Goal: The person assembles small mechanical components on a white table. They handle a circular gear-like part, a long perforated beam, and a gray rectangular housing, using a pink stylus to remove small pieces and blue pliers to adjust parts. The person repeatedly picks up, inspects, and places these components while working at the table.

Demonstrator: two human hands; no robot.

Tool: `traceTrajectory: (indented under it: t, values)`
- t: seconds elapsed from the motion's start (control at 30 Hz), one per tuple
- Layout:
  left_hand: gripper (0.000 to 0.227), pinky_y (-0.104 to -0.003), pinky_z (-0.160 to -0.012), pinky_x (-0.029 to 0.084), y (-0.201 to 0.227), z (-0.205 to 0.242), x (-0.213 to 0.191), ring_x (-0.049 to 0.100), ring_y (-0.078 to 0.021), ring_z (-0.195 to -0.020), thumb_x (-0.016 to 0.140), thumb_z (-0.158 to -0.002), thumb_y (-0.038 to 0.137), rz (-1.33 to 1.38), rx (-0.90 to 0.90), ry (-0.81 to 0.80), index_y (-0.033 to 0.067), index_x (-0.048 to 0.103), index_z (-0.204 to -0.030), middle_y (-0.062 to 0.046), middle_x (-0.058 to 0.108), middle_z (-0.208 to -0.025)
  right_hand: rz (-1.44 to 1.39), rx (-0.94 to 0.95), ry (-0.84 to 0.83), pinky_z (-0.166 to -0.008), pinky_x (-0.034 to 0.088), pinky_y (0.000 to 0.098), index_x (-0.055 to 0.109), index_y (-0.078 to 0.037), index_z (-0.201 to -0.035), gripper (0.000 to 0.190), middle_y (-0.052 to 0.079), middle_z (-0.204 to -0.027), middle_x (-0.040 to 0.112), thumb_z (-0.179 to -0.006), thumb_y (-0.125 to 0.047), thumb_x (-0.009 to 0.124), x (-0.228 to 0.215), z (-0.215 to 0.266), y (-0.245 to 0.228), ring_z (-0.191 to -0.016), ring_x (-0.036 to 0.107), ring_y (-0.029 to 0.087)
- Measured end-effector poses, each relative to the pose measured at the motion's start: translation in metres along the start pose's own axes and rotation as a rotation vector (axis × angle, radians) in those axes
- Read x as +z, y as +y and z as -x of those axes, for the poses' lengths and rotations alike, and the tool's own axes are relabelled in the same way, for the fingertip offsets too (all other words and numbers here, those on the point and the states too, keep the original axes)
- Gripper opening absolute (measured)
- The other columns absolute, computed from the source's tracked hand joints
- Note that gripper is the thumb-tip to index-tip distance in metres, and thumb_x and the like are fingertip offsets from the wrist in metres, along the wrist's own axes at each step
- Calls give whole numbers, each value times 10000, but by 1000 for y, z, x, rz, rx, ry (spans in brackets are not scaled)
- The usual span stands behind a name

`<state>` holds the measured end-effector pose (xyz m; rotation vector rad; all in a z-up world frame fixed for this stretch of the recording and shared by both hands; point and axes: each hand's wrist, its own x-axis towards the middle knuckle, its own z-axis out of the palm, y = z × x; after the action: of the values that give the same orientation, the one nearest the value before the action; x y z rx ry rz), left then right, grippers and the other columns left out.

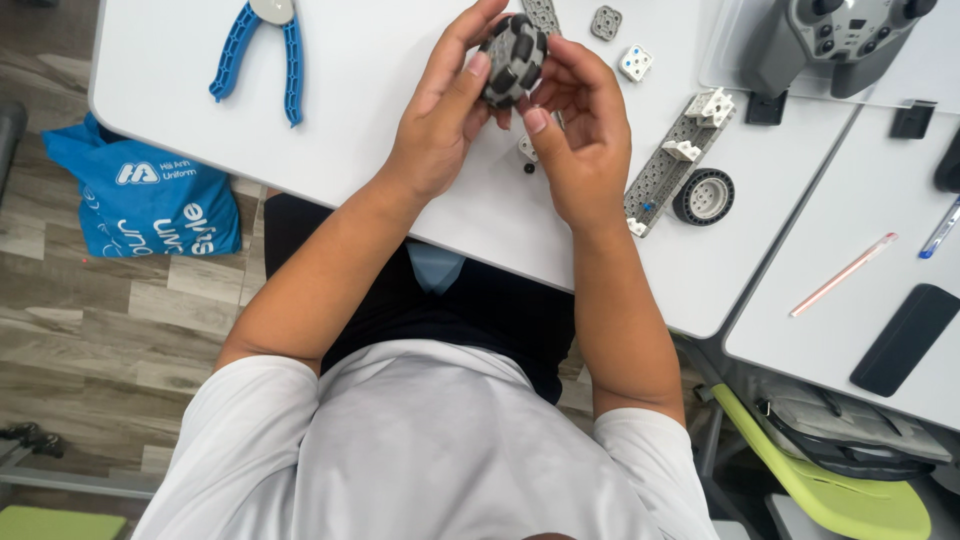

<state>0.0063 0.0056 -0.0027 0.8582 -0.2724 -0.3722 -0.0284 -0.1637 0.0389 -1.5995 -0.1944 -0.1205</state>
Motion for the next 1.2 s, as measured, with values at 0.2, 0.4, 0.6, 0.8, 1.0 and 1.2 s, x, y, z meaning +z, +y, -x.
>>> traceTrajectory:
  t: [0.2, 0.4, 0.6, 0.8, 1.0, 1.2]
  values:
    - [638, -285, -741, 603, -2, -3, 0, 694, -169, -834, 393, -1145, 553, 123, -66, -57, 51, 422, -1538, -110, 653, -1099, 509, -289, -14, -951, 549, 298, 622, -98, -1335, 331, 80, -1340, 623, -1019, -106, 721, 8, 5, -10, -1165, 603, 187]
    - [525, -282, -676, 573, 5, -6, 1, 721, -198, -836, 418, -1099, 535, 95, -41, -6, 104, 412, -1398, -120, 690, -1102, 523, -233, 171, -844, 490, 268, 663, -81, -1273, 217, 61, -1184, 565, -1063, -92, 716, 0, 2, -2, -1030, 554, 154]
    - [337, -304, -753, 530, 6, -5, -4, 696, -208, -907, 465, -1158, 370, 171, -27, 56, 74, 428, -1315, -126, 657, -1075, 480, -192, 168, -852, 480, 261, 658, -67, -1260, 172, 57, -1169, 571, -1094, -94, 698, -5, 4, 4, -992, 544, 140]
    - [249, -326, -782, 506, 3, -4, -5, 670, -202, -933, 481, -1092, 224, 139, -5, 77, 112, 433, -1310, -103, 634, -1076, 495, -150, 147, -860, 487, 256, 656, -62, -1264, 191, 57, -1163, 583, -1085, -102, 710, -3, 2, 2, -950, 545, 133]
    - [213, -313, -865, 504, -4, -3, -7, 616, -161, -1038, 507, -1110, 156, 101, 17, 39, 129, 447, -1313, -71, 615, -1131, 489, -138, 89, -849, 507, 244, 636, -77, -1336, 283, 58, -1169, 585, -1067, -72, 724, 3, 2, 2, -951, 558, 123]
    - [152, -330, -1007, 511, -11, -5, -8, 580, -134, -1097, 523, -1175, 99, 34, 97, 21, 117, 465, -1315, -46, 580, -1178, 500, -133, 62, -826, 508, 239, 585, -98, -1417, 406, 49, -1165, 605, -1046, -35, 737, 6, 2, 4, -939, 577, 116]
